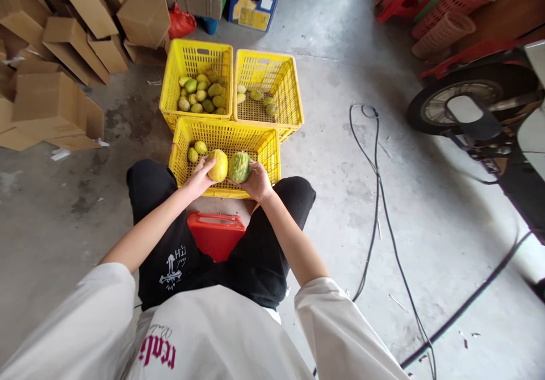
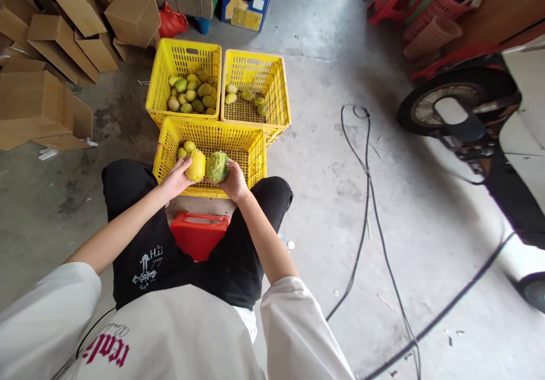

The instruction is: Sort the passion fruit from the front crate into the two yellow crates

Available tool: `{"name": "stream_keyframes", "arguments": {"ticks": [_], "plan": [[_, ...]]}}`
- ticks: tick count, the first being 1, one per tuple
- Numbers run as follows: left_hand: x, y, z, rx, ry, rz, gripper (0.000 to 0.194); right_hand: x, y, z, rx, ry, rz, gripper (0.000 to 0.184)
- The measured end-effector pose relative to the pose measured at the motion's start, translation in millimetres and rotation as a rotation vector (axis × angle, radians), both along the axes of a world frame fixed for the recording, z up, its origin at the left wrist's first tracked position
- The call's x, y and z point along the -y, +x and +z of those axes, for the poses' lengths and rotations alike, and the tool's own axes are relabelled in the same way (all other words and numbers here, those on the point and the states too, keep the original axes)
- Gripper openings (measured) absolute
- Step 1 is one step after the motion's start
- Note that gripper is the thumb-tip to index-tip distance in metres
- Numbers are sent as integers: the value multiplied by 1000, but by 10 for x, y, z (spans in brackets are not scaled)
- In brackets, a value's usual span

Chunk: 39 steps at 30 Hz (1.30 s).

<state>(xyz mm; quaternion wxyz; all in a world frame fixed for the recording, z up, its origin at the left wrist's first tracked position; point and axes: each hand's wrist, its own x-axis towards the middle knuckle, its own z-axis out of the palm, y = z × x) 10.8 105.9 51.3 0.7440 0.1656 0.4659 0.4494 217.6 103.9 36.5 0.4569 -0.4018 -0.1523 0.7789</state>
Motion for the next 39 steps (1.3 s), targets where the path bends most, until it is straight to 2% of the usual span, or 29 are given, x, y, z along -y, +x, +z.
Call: {"name": "stream_keyframes", "arguments": {"ticks": [5,8,12,19,26,32,39], "plan": [[-40,-43,-71,-22,1,38,40,38,-29,-10,75,23,11,48],[-37,-42,-112,-21,54,-13,50,65,-41,-8,76,44,67,58],[-8,-15,-140,-44,103,-62,65,95,-27,10,102,73,134,54],[-47,-26,-142,17,-16,-14,30,62,-29,-33,135,56,69,55],[-38,-27,-113,14,-11,35,31,-1,10,6,49,49,42,42],[-71,-86,-92,22,63,7,31,38,-10,15,78,73,91,46],[-68,-97,-176,4,115,-6,48,64,-13,2,104,91,141,55]]}}
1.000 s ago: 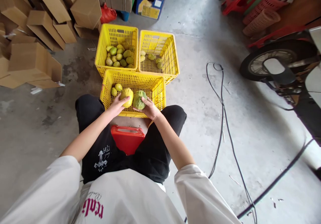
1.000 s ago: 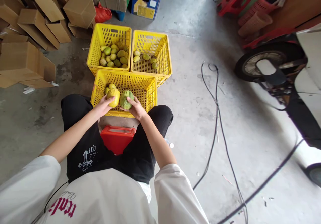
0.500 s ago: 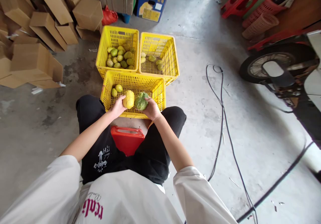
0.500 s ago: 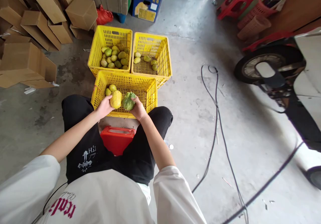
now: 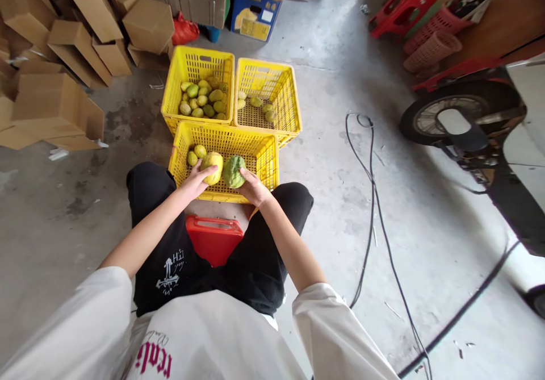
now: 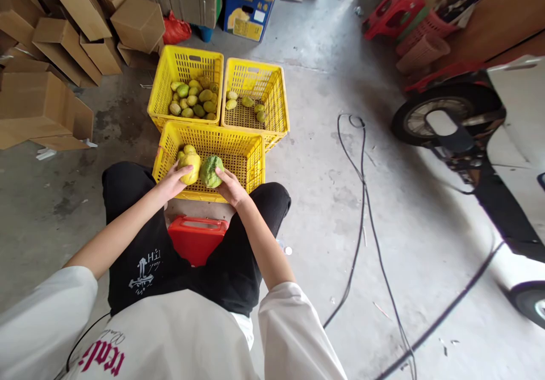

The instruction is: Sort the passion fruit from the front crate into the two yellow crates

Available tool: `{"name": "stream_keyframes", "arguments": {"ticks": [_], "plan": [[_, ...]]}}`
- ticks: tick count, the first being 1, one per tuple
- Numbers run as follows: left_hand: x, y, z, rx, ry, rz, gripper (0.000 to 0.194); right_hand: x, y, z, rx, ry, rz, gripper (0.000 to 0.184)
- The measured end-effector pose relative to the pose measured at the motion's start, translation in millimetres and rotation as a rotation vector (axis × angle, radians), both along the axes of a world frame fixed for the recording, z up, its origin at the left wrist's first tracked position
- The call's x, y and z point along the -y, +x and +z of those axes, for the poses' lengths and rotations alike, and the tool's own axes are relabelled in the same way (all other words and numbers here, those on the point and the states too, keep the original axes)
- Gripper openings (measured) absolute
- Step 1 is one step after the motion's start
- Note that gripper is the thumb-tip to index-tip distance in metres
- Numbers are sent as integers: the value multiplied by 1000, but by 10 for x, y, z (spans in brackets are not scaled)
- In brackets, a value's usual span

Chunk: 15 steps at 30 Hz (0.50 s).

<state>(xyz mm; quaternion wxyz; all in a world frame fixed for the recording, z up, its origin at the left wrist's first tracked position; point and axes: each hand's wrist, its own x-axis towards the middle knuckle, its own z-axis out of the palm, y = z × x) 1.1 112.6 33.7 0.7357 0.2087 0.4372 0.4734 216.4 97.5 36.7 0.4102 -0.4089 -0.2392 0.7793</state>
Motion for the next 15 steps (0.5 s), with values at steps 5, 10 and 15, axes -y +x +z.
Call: {"name": "stream_keyframes", "arguments": {"ticks": [5,10,15], "plan": [[29,69,81,-72,-59,-27,49,24,-3,-5,-25,-35,0,62],[30,97,158,-33,-109,8,28,-2,-21,-115,-15,-69,-61,58],[39,91,141,-6,-127,22,30,-65,18,-136,-50,-113,-79,47]]}}
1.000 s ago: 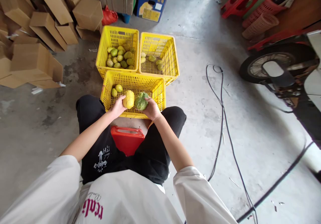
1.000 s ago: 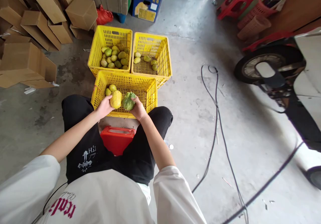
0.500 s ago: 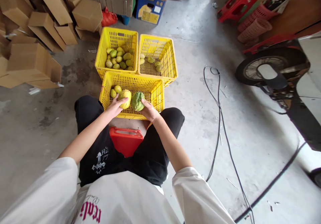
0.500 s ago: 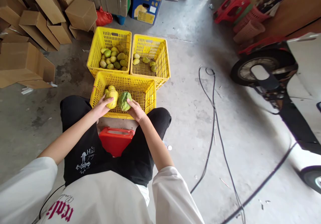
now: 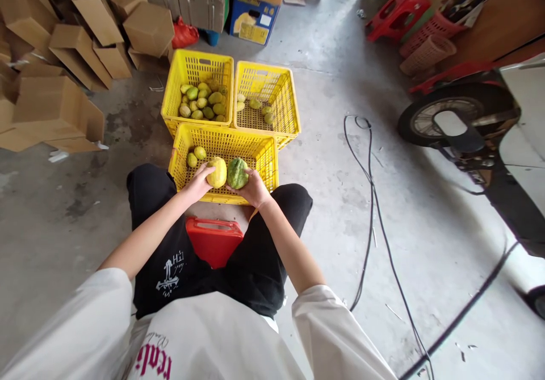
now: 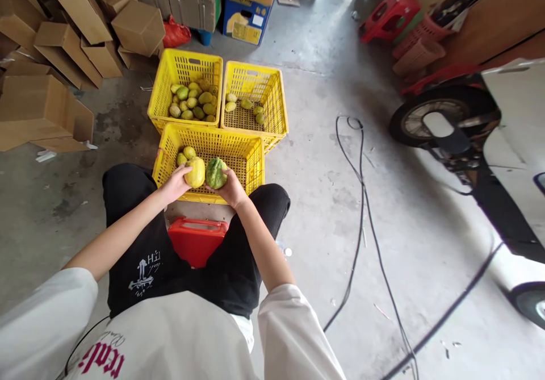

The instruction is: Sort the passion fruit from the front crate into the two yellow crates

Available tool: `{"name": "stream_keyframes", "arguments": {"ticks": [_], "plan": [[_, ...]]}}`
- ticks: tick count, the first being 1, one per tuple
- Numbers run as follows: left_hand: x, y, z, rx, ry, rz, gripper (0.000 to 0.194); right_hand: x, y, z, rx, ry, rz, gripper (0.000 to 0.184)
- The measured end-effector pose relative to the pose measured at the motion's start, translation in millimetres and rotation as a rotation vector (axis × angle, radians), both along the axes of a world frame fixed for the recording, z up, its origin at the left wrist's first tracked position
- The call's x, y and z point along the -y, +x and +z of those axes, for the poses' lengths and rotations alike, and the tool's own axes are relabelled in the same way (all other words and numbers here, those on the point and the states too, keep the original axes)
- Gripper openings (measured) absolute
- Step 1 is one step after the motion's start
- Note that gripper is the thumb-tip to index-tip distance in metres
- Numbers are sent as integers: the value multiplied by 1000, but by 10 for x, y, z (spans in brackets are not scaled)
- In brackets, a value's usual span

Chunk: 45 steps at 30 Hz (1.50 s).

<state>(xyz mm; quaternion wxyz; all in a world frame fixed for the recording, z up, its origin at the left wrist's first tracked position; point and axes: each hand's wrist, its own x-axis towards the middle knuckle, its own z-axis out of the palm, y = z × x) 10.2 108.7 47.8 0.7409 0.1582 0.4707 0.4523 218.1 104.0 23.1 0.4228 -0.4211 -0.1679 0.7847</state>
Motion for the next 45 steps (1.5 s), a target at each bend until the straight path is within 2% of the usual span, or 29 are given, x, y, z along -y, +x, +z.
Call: {"name": "stream_keyframes", "arguments": {"ticks": [3,6,9,12,17,23,29,34,37,40,45], "plan": [[3,4,-12,7,56,-20,39,-13,29,27,-19,16,-18,48],[-14,6,-21,22,89,-33,35,-3,25,29,10,45,-32,49],[-33,-6,-42,34,99,-44,34,7,5,-7,19,81,11,52],[-25,-22,-65,46,95,-61,45,9,1,-49,2,80,43,53],[26,-2,-45,83,37,-63,51,22,8,-23,12,23,2,49],[37,10,36,108,-119,25,35,23,-19,36,-1,-26,-19,37],[33,12,46,140,-101,56,49,-48,10,17,-104,-81,-25,27],[38,25,26,88,-63,90,46,-37,5,-22,-74,36,-10,33],[46,17,32,47,-86,114,52,-9,-35,-51,-33,97,28,36],[64,10,37,41,-80,120,60,14,-70,-93,-20,90,49,39],[75,12,20,34,-91,83,63,24,-65,-194,5,48,34,54]]}}
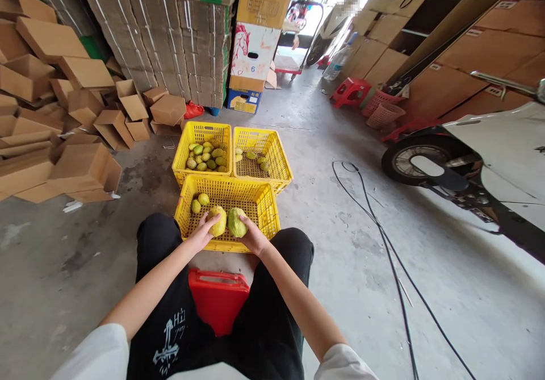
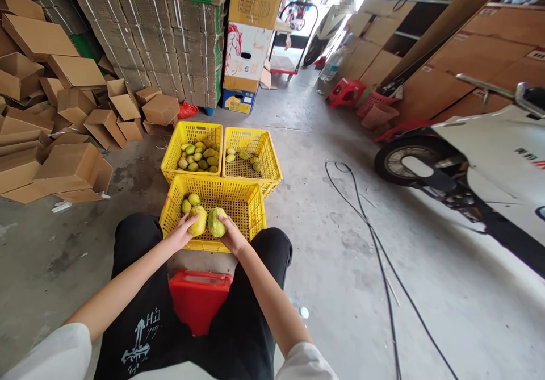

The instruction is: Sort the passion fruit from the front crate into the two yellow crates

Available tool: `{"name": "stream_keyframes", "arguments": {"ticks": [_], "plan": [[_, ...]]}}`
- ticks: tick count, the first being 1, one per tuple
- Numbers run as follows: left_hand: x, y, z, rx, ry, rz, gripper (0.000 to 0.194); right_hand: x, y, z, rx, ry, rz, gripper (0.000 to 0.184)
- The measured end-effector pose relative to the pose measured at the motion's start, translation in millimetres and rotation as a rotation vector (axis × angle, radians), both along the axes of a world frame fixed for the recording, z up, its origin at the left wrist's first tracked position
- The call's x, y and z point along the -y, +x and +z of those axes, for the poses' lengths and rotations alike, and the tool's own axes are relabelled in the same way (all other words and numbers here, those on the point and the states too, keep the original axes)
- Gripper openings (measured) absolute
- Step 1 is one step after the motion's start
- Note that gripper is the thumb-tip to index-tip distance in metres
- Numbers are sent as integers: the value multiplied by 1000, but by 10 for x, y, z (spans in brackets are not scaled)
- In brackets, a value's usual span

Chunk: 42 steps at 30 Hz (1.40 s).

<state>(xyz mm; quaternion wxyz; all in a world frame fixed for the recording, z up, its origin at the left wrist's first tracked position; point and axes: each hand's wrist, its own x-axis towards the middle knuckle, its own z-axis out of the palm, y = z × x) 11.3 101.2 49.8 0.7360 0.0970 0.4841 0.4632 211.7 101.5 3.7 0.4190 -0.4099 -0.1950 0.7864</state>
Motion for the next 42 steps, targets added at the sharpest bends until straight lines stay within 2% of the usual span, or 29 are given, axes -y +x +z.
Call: {"name": "stream_keyframes", "arguments": {"ticks": [6,12,16,19,23,28,33,35,40,42], "plan": [[-3,-56,16,45,-31,-20,51,0,-14,-23,7,-51,-1,61],[58,-251,-89,-3,50,-103,37,-47,-22,9,-120,-76,147,50],[85,-369,-214,-51,134,-165,49,-41,-31,21,-126,-43,135,50],[91,-383,-244,-55,154,-118,54,2,-44,40,-79,-26,118,51],[88,-302,-211,-62,135,-41,56,39,-56,52,-11,18,93,54],[60,-91,-124,-53,71,-28,52,3,-24,44,47,23,50,55],[23,55,-10,89,-9,-43,33,-4,48,119,68,27,-77,63],[16,58,12,140,-15,-47,33,3,63,158,58,15,-98,62],[22,-17,-7,91,4,-10,30,-14,77,216,-66,-60,-20,48],[33,-66,-30,62,29,-3,35,-19,73,218,-89,-61,10,45]]}}
